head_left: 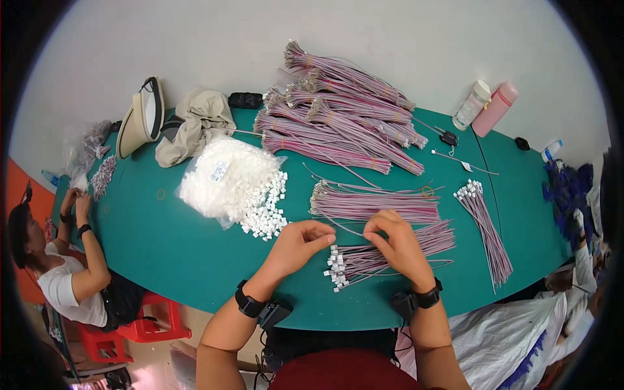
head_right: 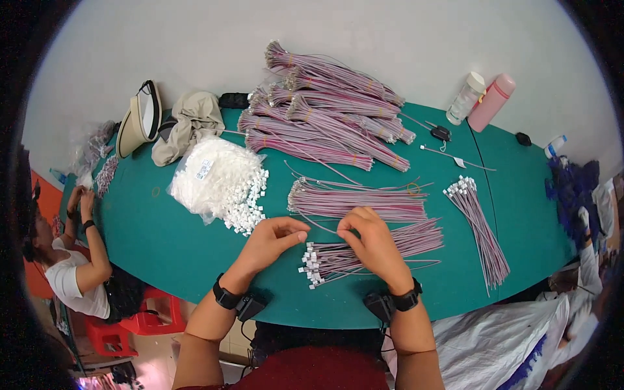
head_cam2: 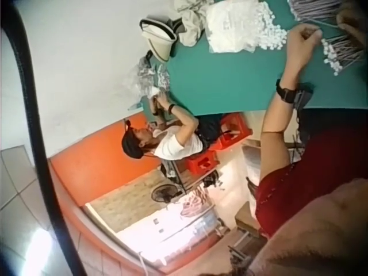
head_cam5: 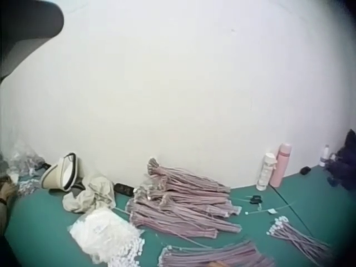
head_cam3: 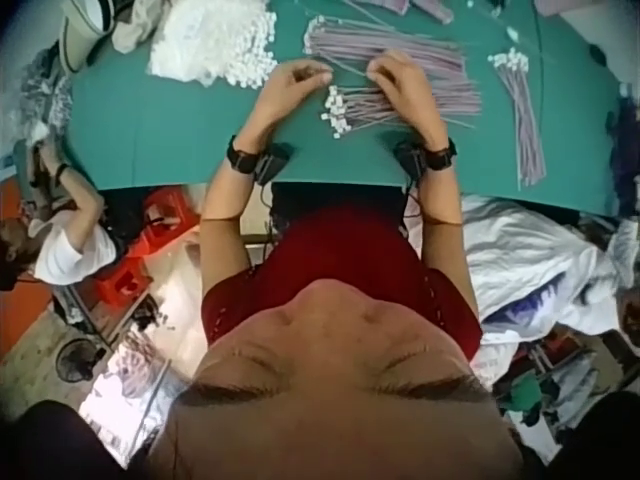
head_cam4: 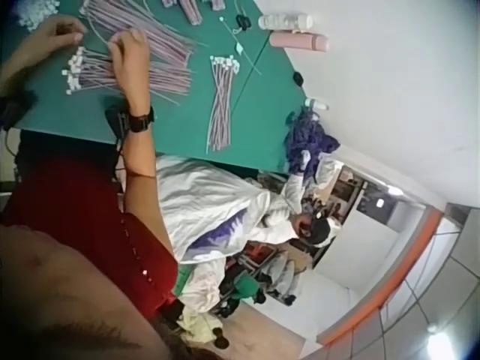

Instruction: The person assembles electronic components by hand, picking up a wire and a connector, fitting the connector onto the end of the wire, and placing the completed assembly onto the table.

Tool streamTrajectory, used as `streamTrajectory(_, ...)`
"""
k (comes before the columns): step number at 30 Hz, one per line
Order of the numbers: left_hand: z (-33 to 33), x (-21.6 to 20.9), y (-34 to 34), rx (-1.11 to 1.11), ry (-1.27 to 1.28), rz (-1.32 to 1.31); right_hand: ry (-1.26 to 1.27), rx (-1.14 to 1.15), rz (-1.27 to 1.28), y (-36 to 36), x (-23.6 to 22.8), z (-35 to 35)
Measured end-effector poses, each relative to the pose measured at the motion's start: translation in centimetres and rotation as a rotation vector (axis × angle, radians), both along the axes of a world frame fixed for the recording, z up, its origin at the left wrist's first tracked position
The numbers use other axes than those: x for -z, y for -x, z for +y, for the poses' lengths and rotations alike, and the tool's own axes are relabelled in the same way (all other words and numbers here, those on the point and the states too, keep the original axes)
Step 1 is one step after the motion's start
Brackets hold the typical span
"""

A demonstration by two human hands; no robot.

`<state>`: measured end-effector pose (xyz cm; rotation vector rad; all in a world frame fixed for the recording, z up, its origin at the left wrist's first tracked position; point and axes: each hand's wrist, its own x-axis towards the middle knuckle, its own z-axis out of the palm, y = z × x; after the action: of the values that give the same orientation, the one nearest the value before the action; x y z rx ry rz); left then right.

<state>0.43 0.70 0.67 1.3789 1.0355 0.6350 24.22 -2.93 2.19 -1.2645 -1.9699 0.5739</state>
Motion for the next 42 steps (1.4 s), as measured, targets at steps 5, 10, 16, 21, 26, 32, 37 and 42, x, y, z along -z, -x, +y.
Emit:
streamTrajectory(5, 0.5, 0.9, 0.3, -0.113, 0.312, -0.432, 0.179, -0.095, 0.1, -1.0, -0.7, -0.5)
streamTrajectory(10, 0.5, 1.4, 0.4, -0.097, 0.321, -0.573, 0.43, -0.058, 0.24, -0.9, -1.0, -0.7)
streamTrajectory(16, -0.6, 0.9, -0.5, -0.083, 0.061, -0.349, 0.27, -0.045, 0.235, 2.5, -1.2, -1.2)
streamTrajectory(21, -0.7, 0.3, -0.6, -0.061, 0.073, -0.329, 0.248, 0.013, 0.348, 3.0, -0.4, -1.5)
streamTrajectory(26, -0.8, 0.2, -0.6, -0.072, 0.01, -0.262, 0.33, 0.024, 0.368, 2.4, -1.0, -1.5)
streamTrajectory(32, -1.1, 0.9, -0.6, -0.044, -0.098, -0.149, 0.277, 0.064, 0.288, 3.2, -0.7, -1.5)
streamTrajectory(37, -1.3, 0.1, -0.8, -0.016, -0.16, -0.076, 0.067, 0.074, 0.274, 3.9, -0.1, -1.6)
streamTrajectory(42, 1.1, -0.9, 1.5, -0.247, -0.66, 0.211, 0.064, 0.115, 0.273, 3.1, 0.2, -1.7)
